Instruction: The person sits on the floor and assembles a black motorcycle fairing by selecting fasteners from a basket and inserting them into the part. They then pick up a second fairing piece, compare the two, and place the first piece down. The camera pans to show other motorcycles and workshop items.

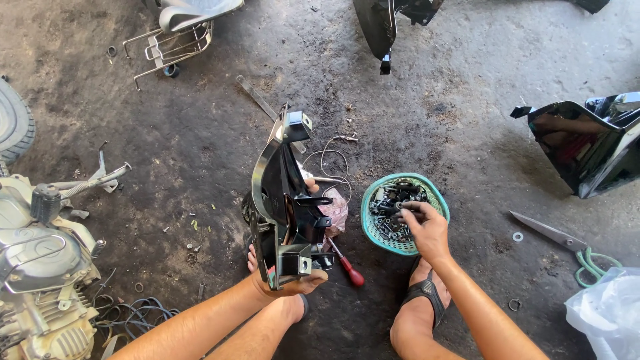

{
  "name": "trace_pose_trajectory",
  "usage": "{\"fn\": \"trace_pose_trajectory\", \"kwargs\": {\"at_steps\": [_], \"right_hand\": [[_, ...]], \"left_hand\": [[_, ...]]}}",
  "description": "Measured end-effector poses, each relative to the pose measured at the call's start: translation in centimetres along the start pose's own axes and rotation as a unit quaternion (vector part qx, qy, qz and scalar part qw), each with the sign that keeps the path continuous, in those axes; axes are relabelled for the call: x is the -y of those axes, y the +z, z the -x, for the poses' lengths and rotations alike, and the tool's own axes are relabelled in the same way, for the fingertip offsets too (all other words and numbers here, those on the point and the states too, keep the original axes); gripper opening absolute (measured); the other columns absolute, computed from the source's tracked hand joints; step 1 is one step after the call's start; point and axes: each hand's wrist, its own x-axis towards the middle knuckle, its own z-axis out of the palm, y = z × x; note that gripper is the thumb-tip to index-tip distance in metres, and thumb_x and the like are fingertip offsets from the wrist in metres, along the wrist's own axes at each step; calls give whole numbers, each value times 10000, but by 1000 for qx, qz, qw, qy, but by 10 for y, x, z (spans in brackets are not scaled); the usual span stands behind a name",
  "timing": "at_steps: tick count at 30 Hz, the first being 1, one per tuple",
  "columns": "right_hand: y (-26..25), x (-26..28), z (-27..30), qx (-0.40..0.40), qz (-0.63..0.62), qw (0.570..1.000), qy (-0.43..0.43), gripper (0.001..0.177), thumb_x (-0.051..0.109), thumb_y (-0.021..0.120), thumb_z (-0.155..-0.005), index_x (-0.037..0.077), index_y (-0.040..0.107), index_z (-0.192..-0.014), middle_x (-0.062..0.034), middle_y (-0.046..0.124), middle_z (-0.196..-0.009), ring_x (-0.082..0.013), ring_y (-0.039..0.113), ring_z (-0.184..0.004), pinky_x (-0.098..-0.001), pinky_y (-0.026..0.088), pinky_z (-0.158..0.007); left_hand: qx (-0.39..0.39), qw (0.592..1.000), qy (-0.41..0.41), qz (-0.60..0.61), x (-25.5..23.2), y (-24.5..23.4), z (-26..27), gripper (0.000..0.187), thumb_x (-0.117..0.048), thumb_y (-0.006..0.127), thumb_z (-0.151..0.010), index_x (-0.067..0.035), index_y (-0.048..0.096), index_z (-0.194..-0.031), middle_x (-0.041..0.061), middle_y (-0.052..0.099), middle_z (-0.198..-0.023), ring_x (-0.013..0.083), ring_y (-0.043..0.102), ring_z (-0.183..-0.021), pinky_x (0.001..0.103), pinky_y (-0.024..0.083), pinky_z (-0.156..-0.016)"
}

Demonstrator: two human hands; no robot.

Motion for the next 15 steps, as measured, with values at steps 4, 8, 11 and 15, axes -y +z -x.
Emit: {"fn": "trace_pose_trajectory", "kwargs": {"at_steps": [4,8,11,15], "right_hand": [[-8,2,2,-21,-121,992,34,186,52,622,-994,-40,689,-1141,-109,736,-1019,-169,744,-915,-316,634,-814],[-16,7,3,-56,-106,993,21,179,38,602,-1008,-44,685,-1142,-105,725,-1011,-161,729,-901,-315,627,-789],[-36,25,0,-102,-109,989,-4,169,35,616,-1002,-22,673,-1150,-97,706,-989,-150,713,-865,-306,613,-741],[-104,70,-31,-222,190,930,-222,320,12,742,-907,10,658,-1216,-168,635,-1149,-282,637,-1030,-394,541,-903]], "left_hand": [[59,998,-22,20,2,6,9,221,-106,655,-828,-233,482,-776,-63,420,-669,116,511,-608,332,455,-624],[48,991,-26,120,5,4,12,221,-136,656,-866,-219,465,-794,-53,427,-698,116,511,-629,343,459,-693],[59,938,-84,330,9,18,24,267,-161,702,-872,-193,442,-818,-21,427,-726,146,493,-655,352,440,-663],[-76,930,-277,229,30,47,62,246,-210,789,-777,-142,629,-951,-14,584,-633,161,580,-548,378,490,-526]]}}
